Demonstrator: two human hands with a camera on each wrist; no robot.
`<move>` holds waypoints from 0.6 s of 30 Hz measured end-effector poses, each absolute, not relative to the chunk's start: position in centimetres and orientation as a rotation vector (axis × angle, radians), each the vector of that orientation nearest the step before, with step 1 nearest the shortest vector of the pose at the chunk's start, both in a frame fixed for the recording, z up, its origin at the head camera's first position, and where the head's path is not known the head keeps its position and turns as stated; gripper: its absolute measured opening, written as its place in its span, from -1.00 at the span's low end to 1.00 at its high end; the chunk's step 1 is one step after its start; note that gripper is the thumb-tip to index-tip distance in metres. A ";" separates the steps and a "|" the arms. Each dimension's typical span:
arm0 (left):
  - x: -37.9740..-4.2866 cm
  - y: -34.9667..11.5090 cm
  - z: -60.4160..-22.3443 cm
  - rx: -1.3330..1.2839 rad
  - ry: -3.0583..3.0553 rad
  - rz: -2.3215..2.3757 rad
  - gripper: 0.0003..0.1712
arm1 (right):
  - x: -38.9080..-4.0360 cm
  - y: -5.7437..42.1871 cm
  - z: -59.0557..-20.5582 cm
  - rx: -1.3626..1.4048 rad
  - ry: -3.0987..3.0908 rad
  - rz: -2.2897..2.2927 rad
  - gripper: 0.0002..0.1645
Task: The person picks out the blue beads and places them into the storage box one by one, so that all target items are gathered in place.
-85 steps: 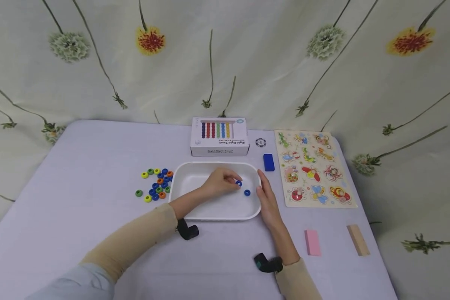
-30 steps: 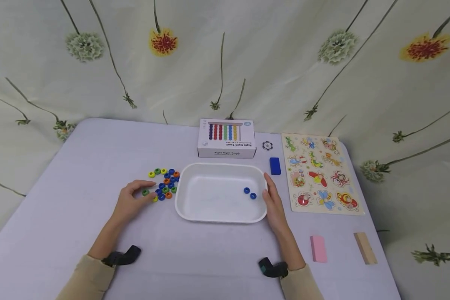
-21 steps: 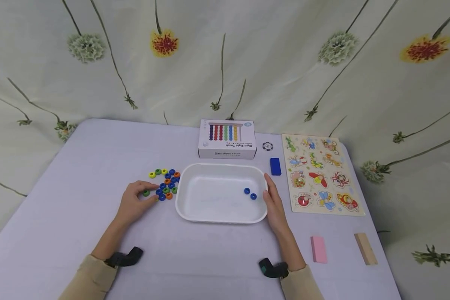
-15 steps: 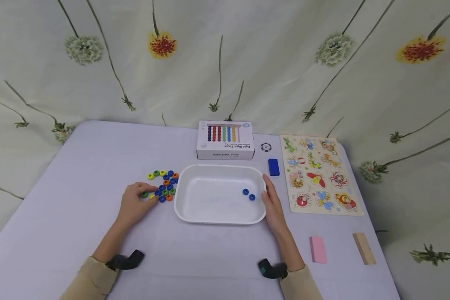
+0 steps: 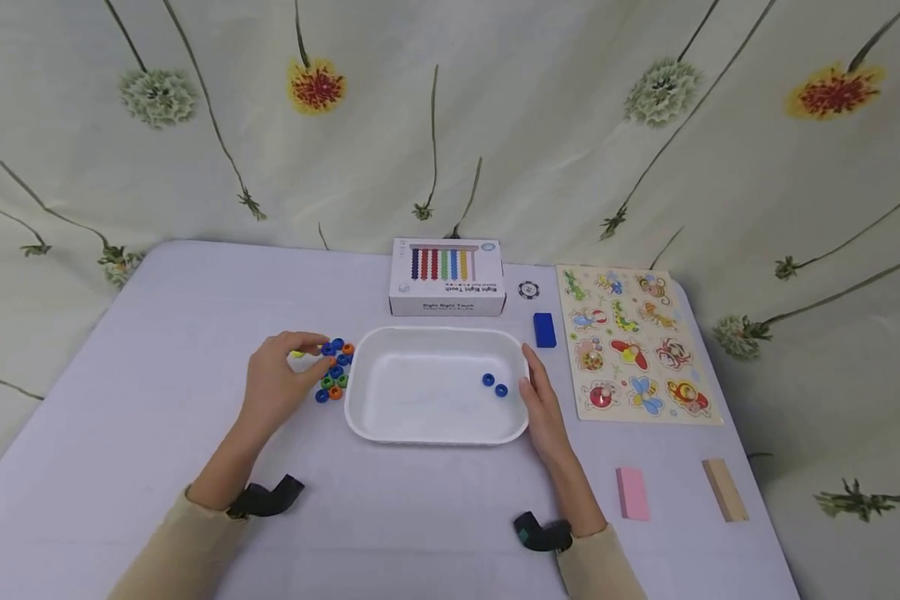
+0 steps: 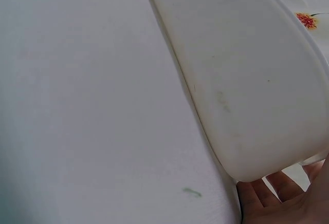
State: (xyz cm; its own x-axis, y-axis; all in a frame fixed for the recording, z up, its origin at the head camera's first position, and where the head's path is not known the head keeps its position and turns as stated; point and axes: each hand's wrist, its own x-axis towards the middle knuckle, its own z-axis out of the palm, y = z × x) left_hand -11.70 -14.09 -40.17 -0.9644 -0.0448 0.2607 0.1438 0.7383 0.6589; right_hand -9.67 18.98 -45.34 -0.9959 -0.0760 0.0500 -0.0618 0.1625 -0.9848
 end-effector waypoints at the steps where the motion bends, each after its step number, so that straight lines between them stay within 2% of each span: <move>1: -11.9 -13.0 -39.5 -0.128 -2.688 -1.112 -0.71 | -9.7 19.0 -45.3 -0.141 2.387 -2.022 -0.44; 5: -12.9 -8.1 -38.5 -0.320 -2.730 -1.434 -0.75 | -9.9 19.3 -45.7 -0.174 2.373 -2.040 -0.43; 10: -14.1 -3.0 -41.0 -0.501 -2.783 -1.729 -0.78 | -10.5 19.7 -47.2 -0.211 2.341 -2.062 -0.43; 18: -15.5 1.2 -44.9 -0.448 -3.016 -1.684 -0.78 | -10.7 20.0 -48.1 -0.240 2.363 -2.071 -0.44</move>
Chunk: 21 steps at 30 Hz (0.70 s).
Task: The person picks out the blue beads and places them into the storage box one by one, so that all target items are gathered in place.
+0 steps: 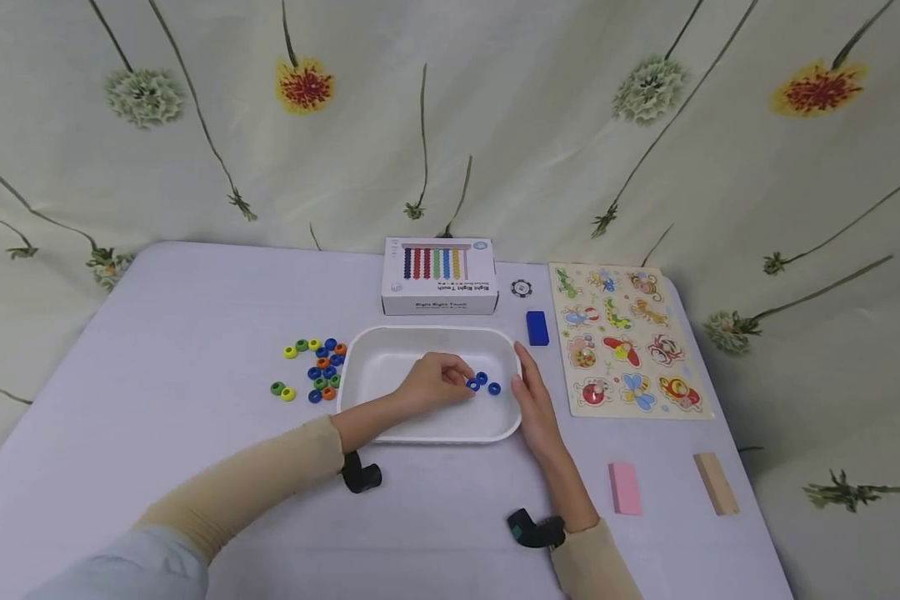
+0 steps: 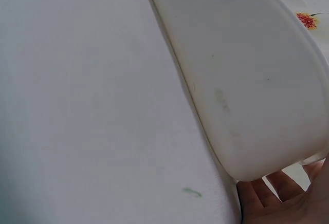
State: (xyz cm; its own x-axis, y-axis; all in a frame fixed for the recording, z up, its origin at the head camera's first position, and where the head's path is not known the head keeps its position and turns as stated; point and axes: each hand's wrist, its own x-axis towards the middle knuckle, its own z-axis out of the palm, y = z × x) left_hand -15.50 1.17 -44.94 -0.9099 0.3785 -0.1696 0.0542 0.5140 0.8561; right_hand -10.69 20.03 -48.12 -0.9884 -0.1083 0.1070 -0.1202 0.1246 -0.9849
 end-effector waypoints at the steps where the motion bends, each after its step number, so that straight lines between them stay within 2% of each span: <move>1: -15.6 1.4 -45.2 0.346 2.445 1.316 -0.79 | -10.7 20.0 -48.2 0.242 -2.346 2.056 -0.44; 9: -15.9 2.4 -46.4 0.328 2.558 1.137 -0.80 | -10.6 20.0 -48.3 0.241 -2.340 2.040 -0.44; 14: -15.9 2.3 -46.2 0.361 2.520 1.161 -0.73 | -10.5 19.9 -47.9 0.218 -2.331 2.070 -0.45; 21: -14.4 0.8 -43.5 0.512 2.564 1.098 -0.55 | -10.0 19.2 -46.0 0.188 -2.380 2.054 -0.43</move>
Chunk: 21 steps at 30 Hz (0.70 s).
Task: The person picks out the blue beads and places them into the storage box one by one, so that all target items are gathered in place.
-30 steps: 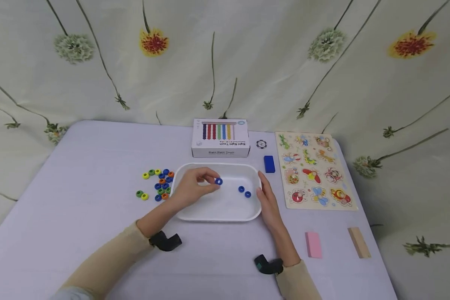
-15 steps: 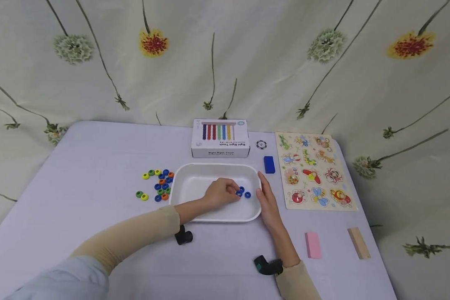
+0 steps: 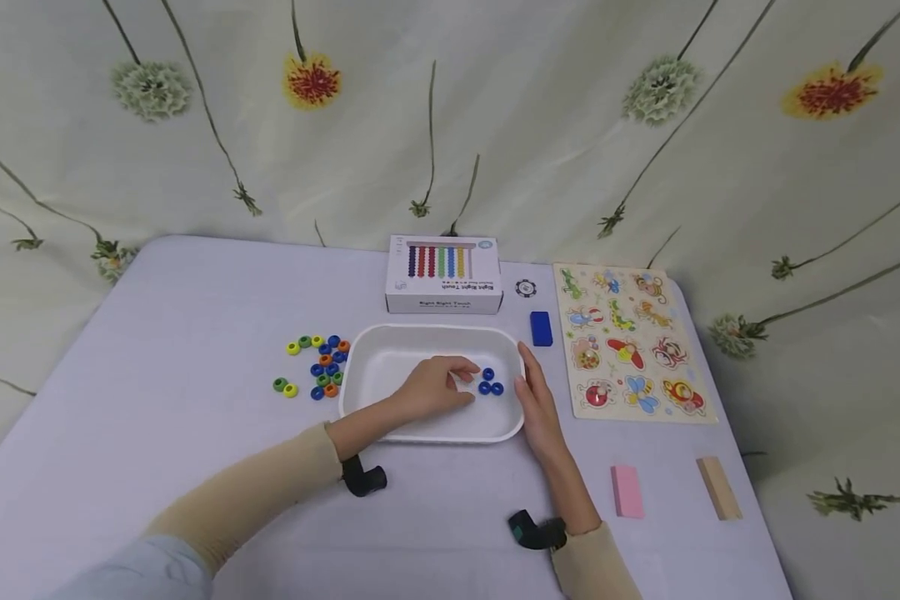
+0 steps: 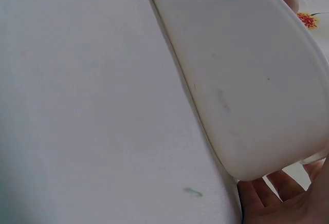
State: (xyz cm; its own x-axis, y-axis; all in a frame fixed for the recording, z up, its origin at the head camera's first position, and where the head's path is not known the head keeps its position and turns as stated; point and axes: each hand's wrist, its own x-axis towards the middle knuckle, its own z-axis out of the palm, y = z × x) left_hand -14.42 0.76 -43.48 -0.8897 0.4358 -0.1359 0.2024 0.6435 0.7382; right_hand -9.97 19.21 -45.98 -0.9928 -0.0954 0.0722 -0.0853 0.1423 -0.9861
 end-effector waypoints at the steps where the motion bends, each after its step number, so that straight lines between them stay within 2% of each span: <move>1: -14.0 0.3 -43.0 0.540 2.590 1.112 -0.55 | -9.9 19.1 -45.8 -0.181 2.380 -2.029 -0.43; 5: -12.5 -2.8 -41.2 0.652 2.720 1.269 -0.57 | -9.7 19.0 -45.3 -0.154 2.403 -1.993 -0.43; 10: -11.2 -8.3 -40.4 0.627 2.891 1.459 -0.61 | -9.7 19.0 -45.3 -0.126 2.395 -1.999 -0.43; 14: -10.9 -13.2 -41.3 0.512 3.010 1.513 -0.57 | -9.7 18.9 -45.2 -0.120 2.400 -1.991 -0.43; 21: -10.8 -19.0 -45.2 0.093 3.030 1.490 -0.51 | -9.7 18.9 -45.4 -0.101 2.393 -2.000 -0.43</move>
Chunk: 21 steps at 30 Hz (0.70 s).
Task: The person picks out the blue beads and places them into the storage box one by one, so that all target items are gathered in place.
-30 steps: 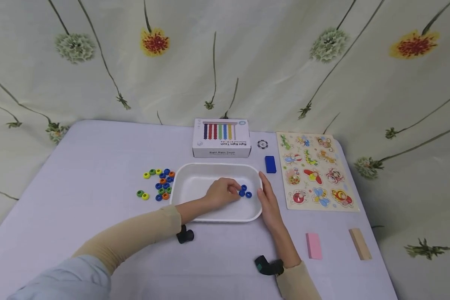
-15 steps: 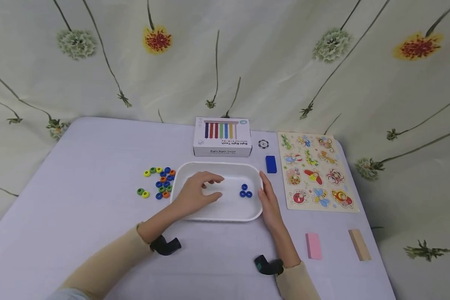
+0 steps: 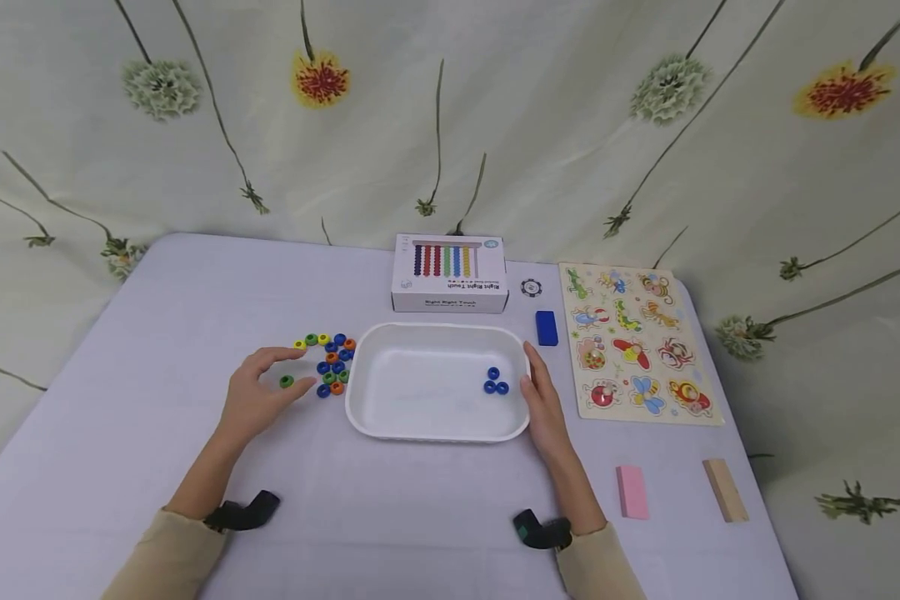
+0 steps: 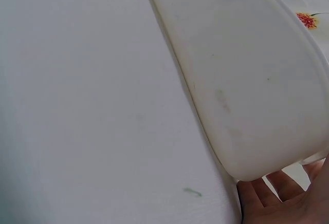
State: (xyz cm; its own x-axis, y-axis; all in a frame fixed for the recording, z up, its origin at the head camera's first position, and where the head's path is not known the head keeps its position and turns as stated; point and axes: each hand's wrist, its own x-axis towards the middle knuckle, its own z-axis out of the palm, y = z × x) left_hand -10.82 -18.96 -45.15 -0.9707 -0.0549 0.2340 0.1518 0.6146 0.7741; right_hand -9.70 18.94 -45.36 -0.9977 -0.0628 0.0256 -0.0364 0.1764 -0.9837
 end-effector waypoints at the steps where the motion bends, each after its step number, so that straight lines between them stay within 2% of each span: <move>1: -10.8 -19.4 -45.7 -0.059 -2.617 -1.309 -0.50 | -9.7 19.0 -45.4 -0.104 2.392 -2.000 -0.43; 9: -10.6 -20.4 -48.5 -0.091 -2.613 -1.371 -0.46 | -9.7 18.9 -45.3 -0.137 2.384 -2.011 -0.43; 21: -10.8 -19.8 -49.3 -0.142 -2.633 -1.075 -0.59 | -9.6 18.8 -45.2 -0.120 2.391 -2.006 -0.42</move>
